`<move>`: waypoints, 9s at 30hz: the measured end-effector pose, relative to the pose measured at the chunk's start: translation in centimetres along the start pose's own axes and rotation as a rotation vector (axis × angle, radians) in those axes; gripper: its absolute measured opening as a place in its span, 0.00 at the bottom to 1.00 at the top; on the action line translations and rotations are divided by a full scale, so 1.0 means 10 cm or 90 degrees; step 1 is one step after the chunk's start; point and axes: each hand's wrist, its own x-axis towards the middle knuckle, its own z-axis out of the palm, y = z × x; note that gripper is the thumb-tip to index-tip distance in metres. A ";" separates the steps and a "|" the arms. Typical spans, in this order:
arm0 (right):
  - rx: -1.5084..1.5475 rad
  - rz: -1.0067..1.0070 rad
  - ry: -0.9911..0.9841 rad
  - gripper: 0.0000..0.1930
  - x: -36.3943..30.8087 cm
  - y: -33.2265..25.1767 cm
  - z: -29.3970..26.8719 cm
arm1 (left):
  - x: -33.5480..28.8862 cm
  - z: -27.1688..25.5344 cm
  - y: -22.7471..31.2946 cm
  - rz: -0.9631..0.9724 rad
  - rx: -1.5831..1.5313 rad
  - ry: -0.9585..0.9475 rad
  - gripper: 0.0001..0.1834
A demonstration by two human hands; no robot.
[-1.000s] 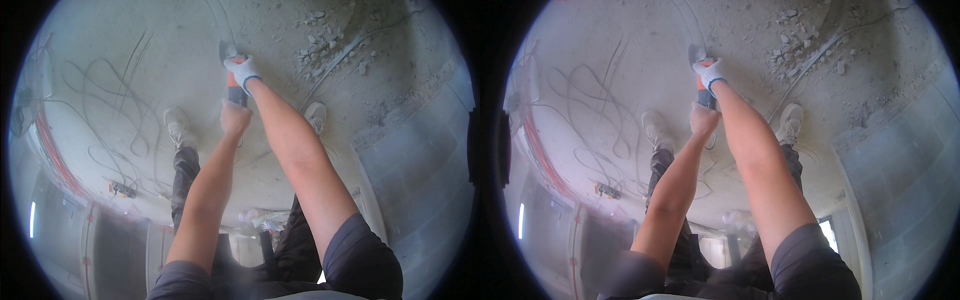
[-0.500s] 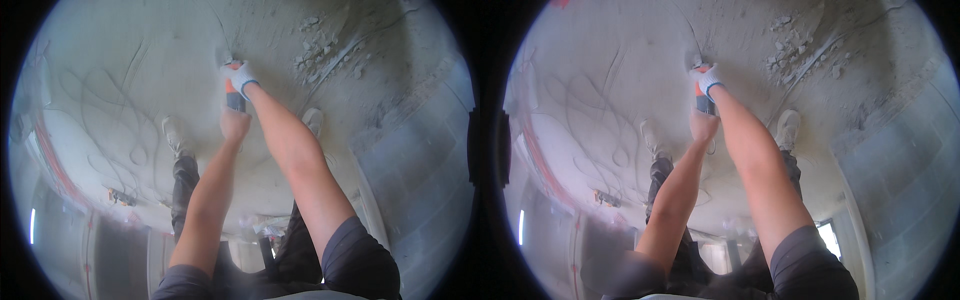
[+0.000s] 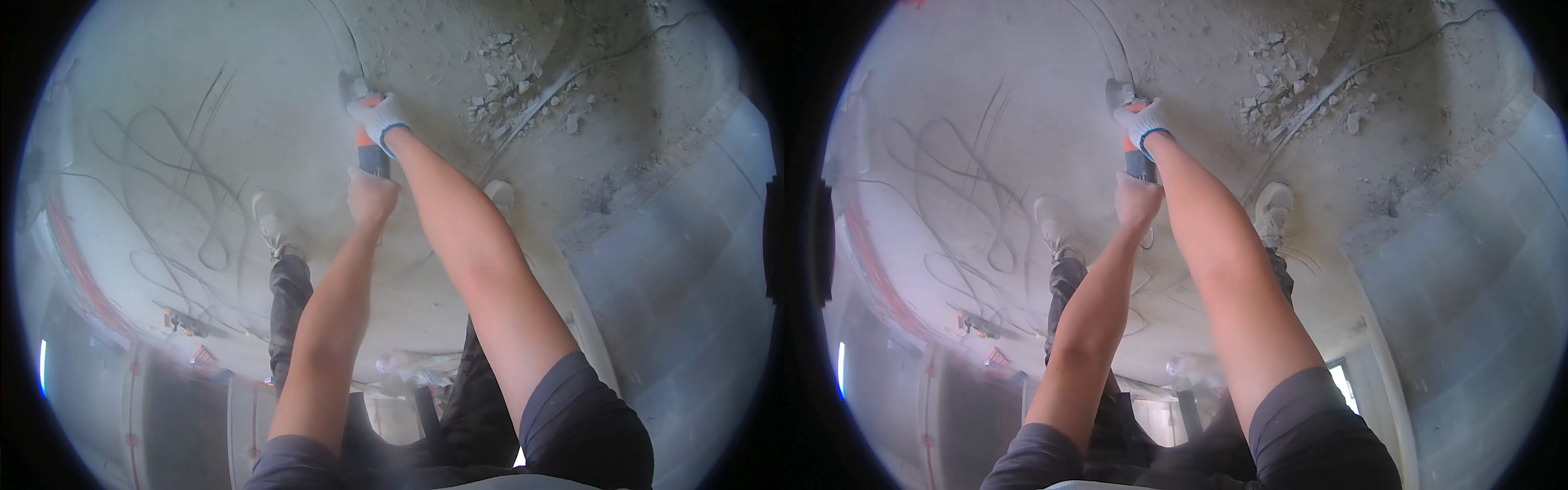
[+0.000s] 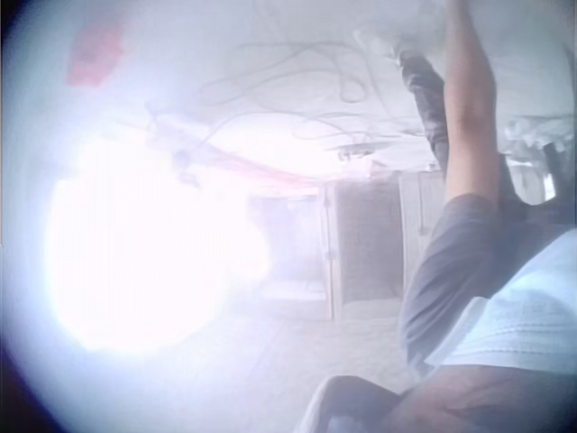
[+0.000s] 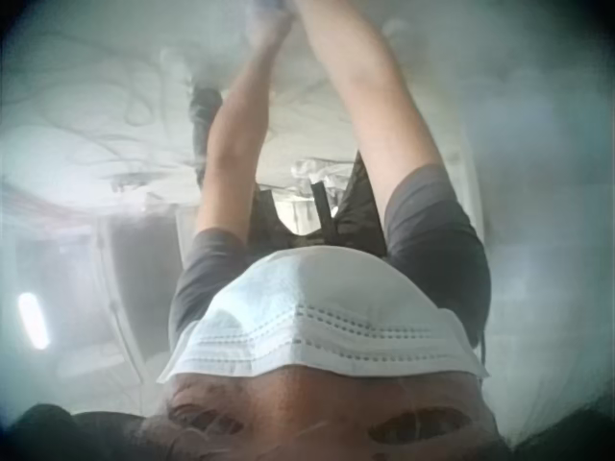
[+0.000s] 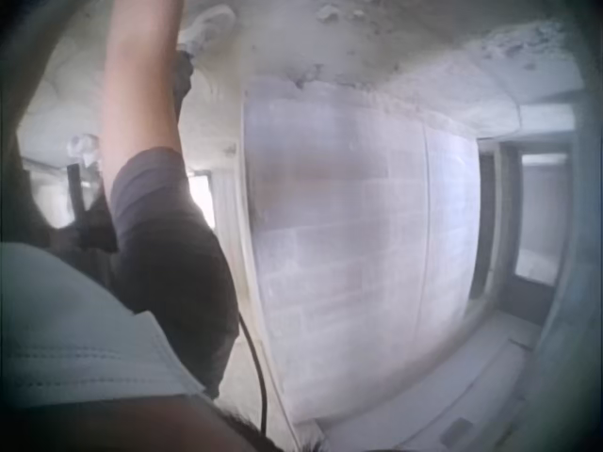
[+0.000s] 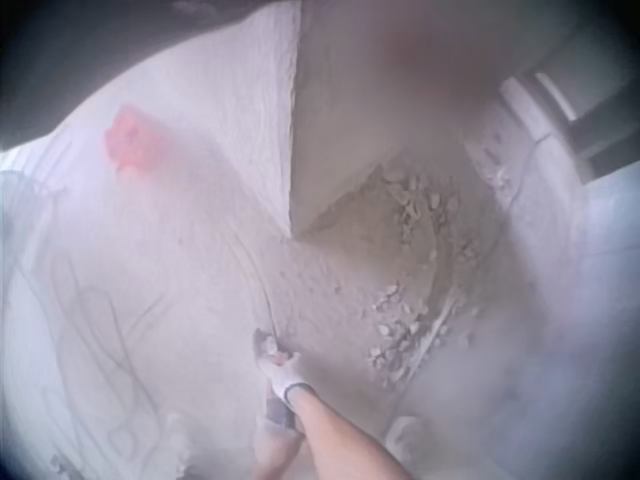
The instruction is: The person uses an angle grinder to grind a concrete floor in a construction area. They move the tool across the surface, creating dust and visible grooves, then reposition to continue grinding another section.
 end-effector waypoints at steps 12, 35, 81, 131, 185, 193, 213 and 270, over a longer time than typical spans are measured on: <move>-0.012 -0.044 0.080 0.19 0.37 0.26 0.15 | 0.01 -0.05 0.12 -0.001 0.008 -0.026 0.38; -0.112 -0.035 0.071 0.30 0.72 0.08 0.02 | 0.04 -0.16 0.37 -0.004 -0.042 -0.048 0.34; 0.191 -0.088 0.062 0.36 0.45 0.34 0.19 | 0.13 0.08 -0.03 0.072 -0.005 -0.025 0.35; 0.282 -0.056 0.054 0.17 0.10 0.55 0.29 | -0.02 0.05 -0.30 0.042 0.031 -0.020 0.34; -0.095 -0.020 0.038 0.50 0.22 -0.74 -0.18 | -0.01 -0.38 0.81 -0.066 -0.102 -0.022 0.24; -0.087 0.011 0.054 0.60 0.22 -0.75 -0.11 | 0.06 -0.42 0.77 -0.083 -0.085 -0.053 0.30; -0.100 -0.027 0.073 0.49 0.28 -0.85 -0.04 | 0.04 -0.59 0.85 -0.057 -0.098 -0.017 0.32; -0.199 0.063 0.007 0.62 0.46 -1.28 -0.09 | 0.19 -0.73 1.12 -0.081 -0.130 -0.054 0.29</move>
